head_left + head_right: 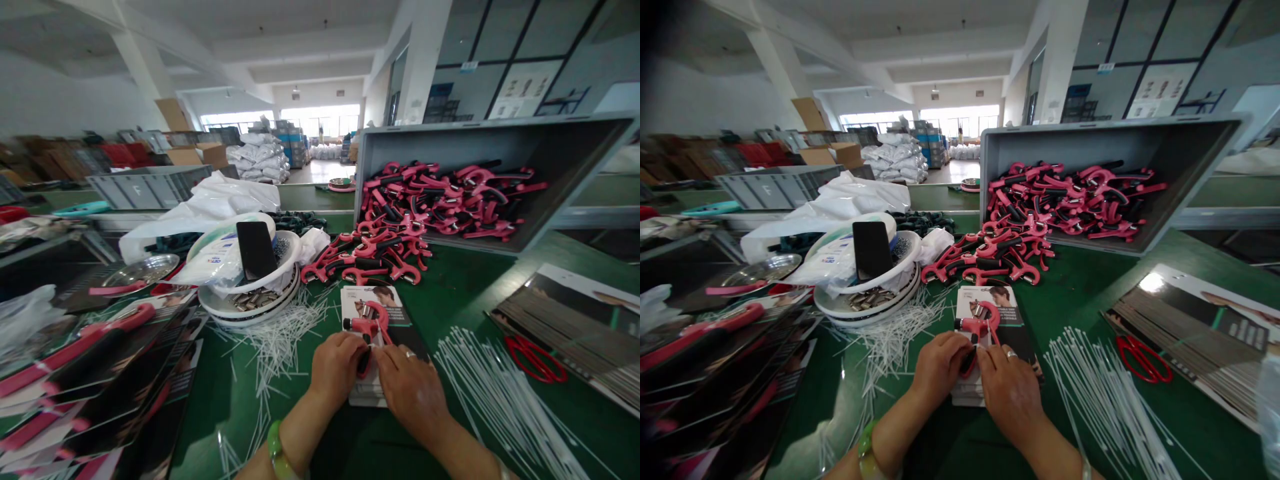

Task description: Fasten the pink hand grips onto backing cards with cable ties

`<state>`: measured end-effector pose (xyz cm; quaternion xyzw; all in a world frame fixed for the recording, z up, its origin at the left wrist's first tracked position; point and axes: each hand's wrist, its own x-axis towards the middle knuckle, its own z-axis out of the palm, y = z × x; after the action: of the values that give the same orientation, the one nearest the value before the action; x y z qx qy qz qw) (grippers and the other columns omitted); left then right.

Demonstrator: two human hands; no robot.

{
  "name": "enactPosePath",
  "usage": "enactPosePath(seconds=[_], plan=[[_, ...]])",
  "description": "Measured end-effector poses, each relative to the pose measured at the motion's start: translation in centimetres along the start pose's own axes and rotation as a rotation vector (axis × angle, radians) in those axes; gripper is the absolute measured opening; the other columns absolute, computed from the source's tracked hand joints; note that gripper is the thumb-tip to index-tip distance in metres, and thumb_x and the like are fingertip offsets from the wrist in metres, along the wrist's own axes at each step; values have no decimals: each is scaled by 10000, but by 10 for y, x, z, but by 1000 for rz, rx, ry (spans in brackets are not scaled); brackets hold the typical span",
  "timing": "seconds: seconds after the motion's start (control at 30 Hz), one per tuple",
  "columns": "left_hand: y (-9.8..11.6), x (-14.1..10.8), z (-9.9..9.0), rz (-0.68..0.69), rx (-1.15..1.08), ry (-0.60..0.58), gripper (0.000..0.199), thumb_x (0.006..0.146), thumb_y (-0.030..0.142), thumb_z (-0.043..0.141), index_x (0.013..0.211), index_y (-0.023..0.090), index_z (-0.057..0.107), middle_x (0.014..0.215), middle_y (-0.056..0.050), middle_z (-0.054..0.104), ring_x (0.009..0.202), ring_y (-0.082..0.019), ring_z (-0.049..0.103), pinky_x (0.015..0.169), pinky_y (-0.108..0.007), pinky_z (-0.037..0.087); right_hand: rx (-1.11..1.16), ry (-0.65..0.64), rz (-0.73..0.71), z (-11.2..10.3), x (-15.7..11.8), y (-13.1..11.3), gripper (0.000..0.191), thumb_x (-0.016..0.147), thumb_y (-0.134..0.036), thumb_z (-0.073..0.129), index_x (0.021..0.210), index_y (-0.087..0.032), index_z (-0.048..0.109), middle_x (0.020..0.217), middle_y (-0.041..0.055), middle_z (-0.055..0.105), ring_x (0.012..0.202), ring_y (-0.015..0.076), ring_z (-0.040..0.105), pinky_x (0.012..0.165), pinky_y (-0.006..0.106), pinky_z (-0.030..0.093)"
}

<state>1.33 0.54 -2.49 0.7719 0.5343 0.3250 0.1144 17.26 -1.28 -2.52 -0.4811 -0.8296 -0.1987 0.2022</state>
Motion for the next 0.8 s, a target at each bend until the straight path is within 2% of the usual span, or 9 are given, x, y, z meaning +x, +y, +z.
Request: enactPosePath(seconds=[0.17,0.3,0.43,0.53,0.63,0.7,0.8], plan=[[-4,-3,1,22,11,20,212,829,132,493,892,244,661,885,-5,677,762,-128,621,655,-200,453,-1,45,16,-1,3,-2,217,832,-158,483,1014,-145,599,848,57,654,750,191,567,630,303,384],[-7,-2,6,84,-34,59,219,822,128,500,900,244,668,889,-10,679,769,-126,626,669,-199,468,-42,-24,-9,-1,2,-5,217,797,-112,500,979,-161,609,824,55,641,712,188,554,587,299,385],[-9,4,8,143,-139,48,202,833,132,495,863,220,675,863,-23,686,779,-125,626,689,-202,478,-80,-89,-12,-3,-1,-5,276,750,-50,492,971,-158,616,803,67,629,714,205,553,552,297,390],[-10,7,4,124,-263,32,165,840,175,525,917,208,668,837,-25,693,779,-118,629,717,-200,483,62,-122,-17,-6,-1,2,281,787,-75,469,1017,-160,607,851,70,640,763,204,568,619,305,436],[-6,6,2,115,-286,7,226,832,239,563,1041,222,647,873,-33,687,786,-119,627,722,-205,483,246,-137,23,-8,0,11,214,858,-145,423,957,-165,612,860,71,643,806,194,579,725,321,460],[-3,6,2,98,-256,-5,199,847,256,541,998,246,670,872,-28,676,768,-112,622,700,-200,478,303,-115,44,-7,0,16,216,880,-174,398,916,-163,611,841,74,644,803,193,588,739,332,468],[1,5,2,71,-221,-14,191,862,231,507,905,256,692,843,-14,665,747,-104,617,674,-192,464,362,-53,66,-5,1,22,207,891,-220,406,911,-147,598,791,70,644,729,177,603,664,304,488]])
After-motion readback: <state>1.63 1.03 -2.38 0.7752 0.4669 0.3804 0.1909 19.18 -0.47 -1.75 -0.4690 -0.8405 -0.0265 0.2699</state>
